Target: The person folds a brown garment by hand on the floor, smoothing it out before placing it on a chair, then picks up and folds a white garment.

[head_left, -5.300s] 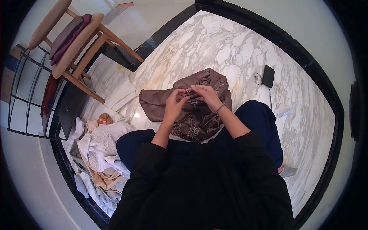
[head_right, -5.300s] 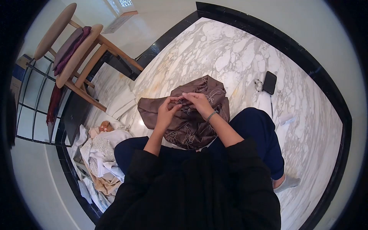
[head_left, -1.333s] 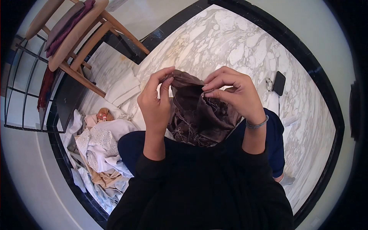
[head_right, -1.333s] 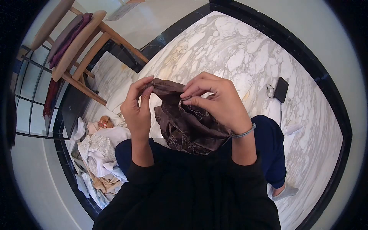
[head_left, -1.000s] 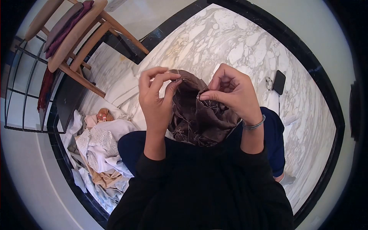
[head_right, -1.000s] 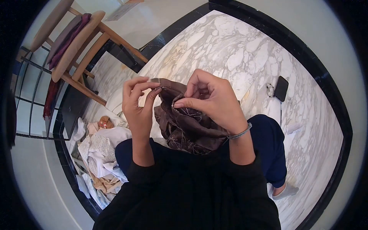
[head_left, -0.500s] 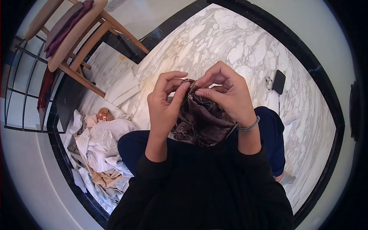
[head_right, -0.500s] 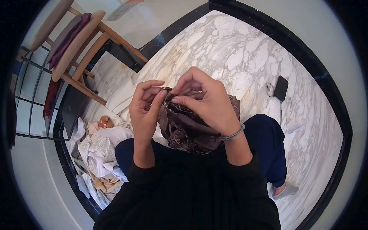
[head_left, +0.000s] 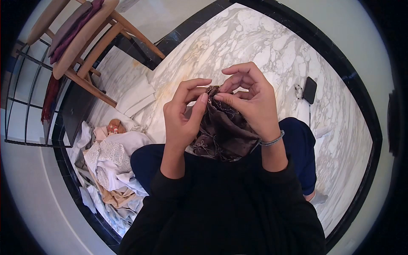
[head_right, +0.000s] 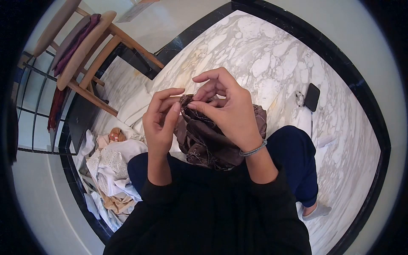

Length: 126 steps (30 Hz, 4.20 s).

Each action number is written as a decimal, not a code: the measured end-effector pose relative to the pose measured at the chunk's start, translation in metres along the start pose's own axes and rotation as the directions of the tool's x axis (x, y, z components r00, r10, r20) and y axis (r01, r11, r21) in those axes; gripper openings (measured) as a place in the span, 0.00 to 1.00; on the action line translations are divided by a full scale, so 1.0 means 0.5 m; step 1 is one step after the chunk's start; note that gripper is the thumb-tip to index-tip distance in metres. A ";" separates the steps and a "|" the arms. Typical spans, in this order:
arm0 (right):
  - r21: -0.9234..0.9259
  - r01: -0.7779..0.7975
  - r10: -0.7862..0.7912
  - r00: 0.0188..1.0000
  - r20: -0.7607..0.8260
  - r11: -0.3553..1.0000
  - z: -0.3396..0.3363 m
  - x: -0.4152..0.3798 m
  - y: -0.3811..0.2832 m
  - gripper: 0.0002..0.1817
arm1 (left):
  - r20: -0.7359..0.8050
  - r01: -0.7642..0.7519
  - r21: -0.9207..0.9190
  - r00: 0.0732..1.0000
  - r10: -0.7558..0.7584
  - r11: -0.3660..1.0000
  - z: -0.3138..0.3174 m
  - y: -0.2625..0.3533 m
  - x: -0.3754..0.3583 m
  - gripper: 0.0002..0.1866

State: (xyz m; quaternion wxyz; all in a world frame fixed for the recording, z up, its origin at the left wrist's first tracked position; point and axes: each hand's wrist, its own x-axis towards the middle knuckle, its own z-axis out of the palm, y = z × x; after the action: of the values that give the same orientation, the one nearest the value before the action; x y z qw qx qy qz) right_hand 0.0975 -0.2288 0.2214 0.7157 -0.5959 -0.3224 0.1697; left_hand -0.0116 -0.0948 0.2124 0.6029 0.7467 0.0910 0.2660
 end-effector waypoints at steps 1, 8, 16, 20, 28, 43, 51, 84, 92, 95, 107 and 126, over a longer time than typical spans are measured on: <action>-0.001 -0.005 0.005 1.000 0.000 1.000 0.000 0.000 -0.001 0.22 | 0.003 -0.022 0.013 1.000 0.022 1.000 -0.001 -0.003 0.001 0.14; -0.014 0.013 -0.013 1.000 0.007 1.000 -0.001 0.002 0.017 0.19 | 0.021 0.027 -0.031 0.999 -0.026 0.999 0.001 -0.006 0.008 0.13; -0.052 -0.163 0.171 0.940 0.296 0.985 -0.006 0.001 0.024 0.16 | -0.165 -0.062 -0.128 0.985 0.041 0.990 -0.051 -0.013 0.012 0.06; -0.210 -0.034 0.141 0.845 0.517 0.977 -0.001 0.002 0.053 0.17 | -0.363 -0.221 -0.032 0.911 0.195 0.975 -0.093 -0.025 0.012 0.07; -0.370 0.028 0.332 0.381 0.863 0.929 -0.014 -0.001 0.062 0.24 | -0.738 -0.333 0.187 0.573 0.356 0.924 -0.234 0.004 0.000 0.10; -0.254 0.378 0.110 0.363 0.925 0.890 -0.305 -0.204 -0.286 0.16 | -0.760 0.075 0.575 0.420 0.497 0.815 -0.674 0.138 -0.395 0.20; -0.766 0.569 -0.261 0.821 0.508 0.299 -0.338 0.000 -0.241 0.13 | -0.546 0.048 0.643 0.728 0.414 0.765 -0.652 0.136 -0.022 0.16; -0.671 0.355 -0.252 0.935 0.251 0.650 -0.554 0.072 -0.881 0.16 | -0.276 -0.171 0.885 0.555 0.785 0.433 -0.447 0.724 0.289 0.18; -0.584 0.031 -0.131 0.983 -0.130 0.811 -0.452 0.344 -0.544 0.11 | -0.453 0.234 0.103 0.876 -0.164 0.967 -0.390 0.383 0.421 0.17; -0.820 0.058 -0.438 0.866 -0.243 0.569 -0.431 0.404 -0.703 0.26 | -0.536 -0.171 0.511 0.703 0.468 0.842 -0.410 0.527 0.503 0.17; -0.488 0.835 -0.967 0.226 -0.120 0.256 -0.500 -0.028 -0.803 0.11 | -0.524 -0.939 0.098 0.232 0.820 0.328 -0.544 0.689 0.143 0.16; -0.732 -0.057 -0.078 0.986 -0.149 0.679 -0.631 -0.152 0.225 0.11 | -0.235 0.323 0.420 0.941 -0.242 0.848 -0.282 -0.324 -0.149 0.12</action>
State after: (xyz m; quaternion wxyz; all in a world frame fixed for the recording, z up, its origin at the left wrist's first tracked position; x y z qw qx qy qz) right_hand 0.2671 -0.4849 0.0678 0.4422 -0.8428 -0.3054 -0.0287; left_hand -0.1158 0.0327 0.0557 0.4347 0.8187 0.3115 0.2092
